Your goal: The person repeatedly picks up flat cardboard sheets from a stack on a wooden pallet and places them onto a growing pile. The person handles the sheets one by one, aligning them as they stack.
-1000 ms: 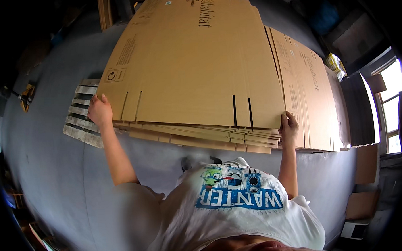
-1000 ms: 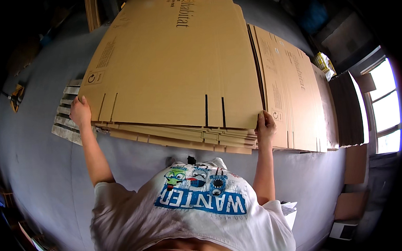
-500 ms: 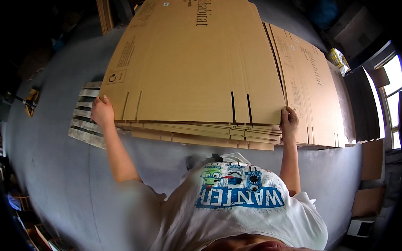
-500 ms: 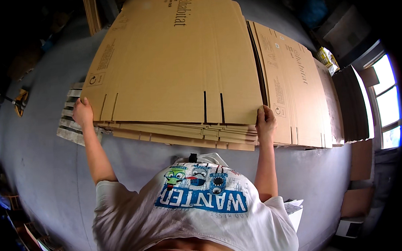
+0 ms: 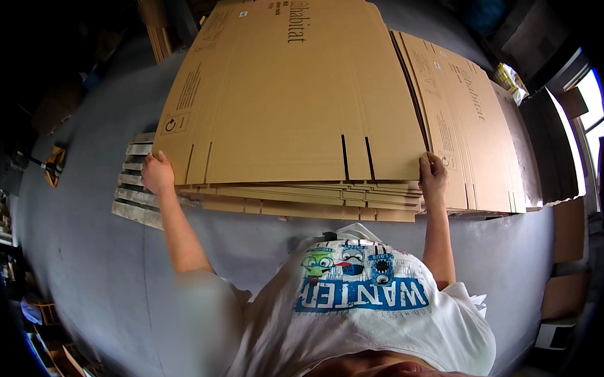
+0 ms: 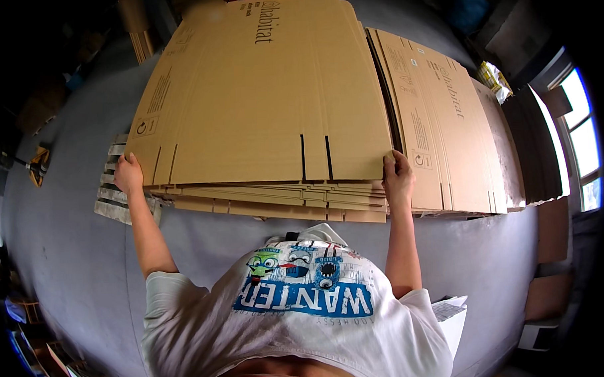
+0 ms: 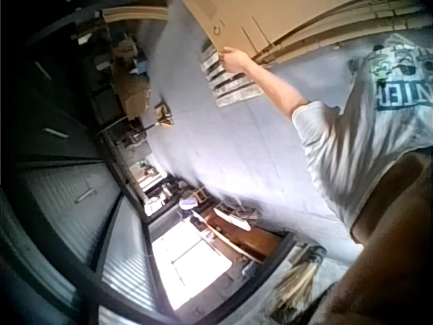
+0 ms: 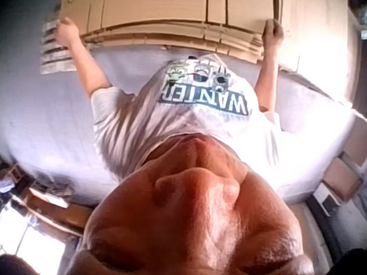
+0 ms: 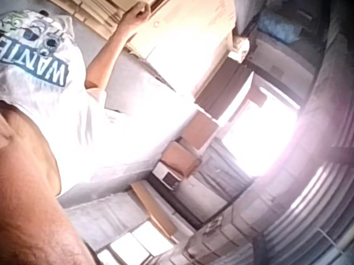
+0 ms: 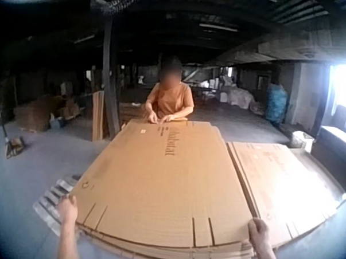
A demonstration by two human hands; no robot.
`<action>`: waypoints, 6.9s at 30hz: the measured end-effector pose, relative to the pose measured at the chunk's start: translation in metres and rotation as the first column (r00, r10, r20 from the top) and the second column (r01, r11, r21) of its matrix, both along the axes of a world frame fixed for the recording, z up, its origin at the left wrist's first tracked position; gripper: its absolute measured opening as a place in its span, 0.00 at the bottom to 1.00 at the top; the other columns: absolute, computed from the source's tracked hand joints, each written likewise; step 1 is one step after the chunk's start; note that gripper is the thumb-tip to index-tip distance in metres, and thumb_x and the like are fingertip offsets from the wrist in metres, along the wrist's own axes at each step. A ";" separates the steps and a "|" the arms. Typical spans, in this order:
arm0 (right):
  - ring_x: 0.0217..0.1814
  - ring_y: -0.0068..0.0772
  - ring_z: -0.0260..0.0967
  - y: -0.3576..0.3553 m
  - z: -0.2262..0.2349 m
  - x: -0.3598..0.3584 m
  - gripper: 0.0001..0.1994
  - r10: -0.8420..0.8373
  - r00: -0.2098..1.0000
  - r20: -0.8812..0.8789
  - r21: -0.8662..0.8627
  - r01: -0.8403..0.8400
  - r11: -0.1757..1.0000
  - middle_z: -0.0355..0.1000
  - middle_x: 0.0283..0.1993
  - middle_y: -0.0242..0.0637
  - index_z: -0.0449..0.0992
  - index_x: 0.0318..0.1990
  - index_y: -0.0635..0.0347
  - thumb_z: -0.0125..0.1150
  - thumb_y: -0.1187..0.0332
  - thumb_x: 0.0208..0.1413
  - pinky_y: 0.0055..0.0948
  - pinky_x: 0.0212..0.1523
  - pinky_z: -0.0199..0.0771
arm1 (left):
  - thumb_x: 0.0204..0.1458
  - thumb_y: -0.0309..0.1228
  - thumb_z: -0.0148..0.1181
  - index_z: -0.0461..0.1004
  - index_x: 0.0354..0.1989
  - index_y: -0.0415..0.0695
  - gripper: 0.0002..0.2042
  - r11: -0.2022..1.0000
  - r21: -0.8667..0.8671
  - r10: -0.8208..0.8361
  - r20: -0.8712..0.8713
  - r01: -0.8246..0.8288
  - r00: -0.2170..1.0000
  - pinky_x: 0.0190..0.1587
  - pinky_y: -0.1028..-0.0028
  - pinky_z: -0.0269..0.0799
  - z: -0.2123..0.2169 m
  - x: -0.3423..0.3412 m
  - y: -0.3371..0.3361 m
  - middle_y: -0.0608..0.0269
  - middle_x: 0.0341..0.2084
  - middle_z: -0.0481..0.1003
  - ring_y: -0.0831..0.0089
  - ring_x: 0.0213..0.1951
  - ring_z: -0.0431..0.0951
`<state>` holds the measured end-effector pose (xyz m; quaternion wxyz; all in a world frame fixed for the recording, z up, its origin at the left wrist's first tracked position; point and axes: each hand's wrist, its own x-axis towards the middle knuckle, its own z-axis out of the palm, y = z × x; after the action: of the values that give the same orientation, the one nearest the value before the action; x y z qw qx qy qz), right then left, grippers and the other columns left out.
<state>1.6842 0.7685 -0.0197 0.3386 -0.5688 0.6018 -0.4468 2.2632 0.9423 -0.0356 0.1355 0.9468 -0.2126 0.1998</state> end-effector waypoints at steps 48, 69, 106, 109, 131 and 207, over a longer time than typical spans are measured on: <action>0.14 0.29 0.67 -0.070 -0.165 -0.317 0.10 -0.483 0.757 0.440 0.446 0.283 0.849 0.70 0.22 0.38 0.74 0.31 0.70 0.57 0.69 0.48 0.28 0.12 0.71 | 0.50 0.32 0.60 0.68 0.49 0.33 0.20 0.236 -0.653 -0.376 -0.744 0.720 -0.552 0.38 0.79 0.68 -0.010 -0.668 -0.175 0.59 0.39 0.73 0.76 0.37 0.73; 0.11 0.32 0.68 -0.002 -0.116 -0.271 0.19 -0.251 0.915 -0.316 0.470 0.381 0.796 0.69 0.15 0.42 0.69 0.25 0.68 0.54 0.57 0.56 0.29 0.09 0.68 | 0.55 0.40 0.50 0.65 0.52 0.39 0.21 0.969 0.191 -0.168 0.055 0.155 0.984 0.49 0.60 0.69 0.049 -0.084 -0.032 0.48 0.50 0.67 0.53 0.50 0.69; 0.31 0.31 0.69 -0.063 -0.063 -0.074 0.20 0.050 0.987 -0.153 -0.272 -0.091 0.958 0.73 0.34 0.40 0.68 0.50 0.63 0.58 0.59 0.55 0.26 0.25 0.70 | 0.52 0.60 0.38 0.64 0.54 0.36 0.37 0.999 0.047 -0.010 -0.281 0.024 0.960 0.54 0.57 0.56 0.024 -0.020 -0.023 0.50 0.53 0.64 0.59 0.55 0.63; 0.36 0.34 0.69 -0.056 -0.045 -0.056 0.20 0.151 0.988 -0.018 -0.036 -0.152 0.988 0.72 0.39 0.47 0.67 0.53 0.63 0.56 0.62 0.57 0.26 0.34 0.73 | 0.52 0.57 0.40 0.62 0.55 0.34 0.35 1.000 -0.022 0.001 -0.285 -0.007 0.958 0.52 0.57 0.56 0.018 -0.013 -0.005 0.51 0.51 0.65 0.60 0.52 0.64; 0.18 0.12 0.54 -0.066 -0.060 -0.054 0.17 0.138 0.953 -0.268 -0.157 -0.185 0.970 0.65 0.20 0.25 0.67 0.52 0.62 0.52 0.64 0.59 0.16 0.16 0.54 | 0.52 0.51 0.45 0.77 0.36 0.41 0.24 1.000 -0.012 0.006 -0.048 -0.006 0.999 0.46 0.56 0.66 0.030 -0.026 -0.011 0.51 0.41 0.73 0.55 0.45 0.71; 0.23 0.26 0.71 0.014 0.055 -0.200 0.25 -0.062 0.898 0.436 -0.062 0.099 0.993 0.70 0.31 0.37 0.67 0.47 0.68 0.50 0.50 0.58 0.19 0.20 0.72 | 0.51 0.31 0.55 0.63 0.35 0.33 0.13 0.417 -0.898 -0.908 -0.405 0.144 0.104 0.41 0.64 0.68 0.015 -0.622 -0.280 0.48 0.33 0.70 0.59 0.37 0.72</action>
<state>1.4840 0.7827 0.0349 0.4213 -0.4434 0.5157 -0.5999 1.6408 0.6623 -0.0207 0.6216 0.5884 -0.3771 -0.3538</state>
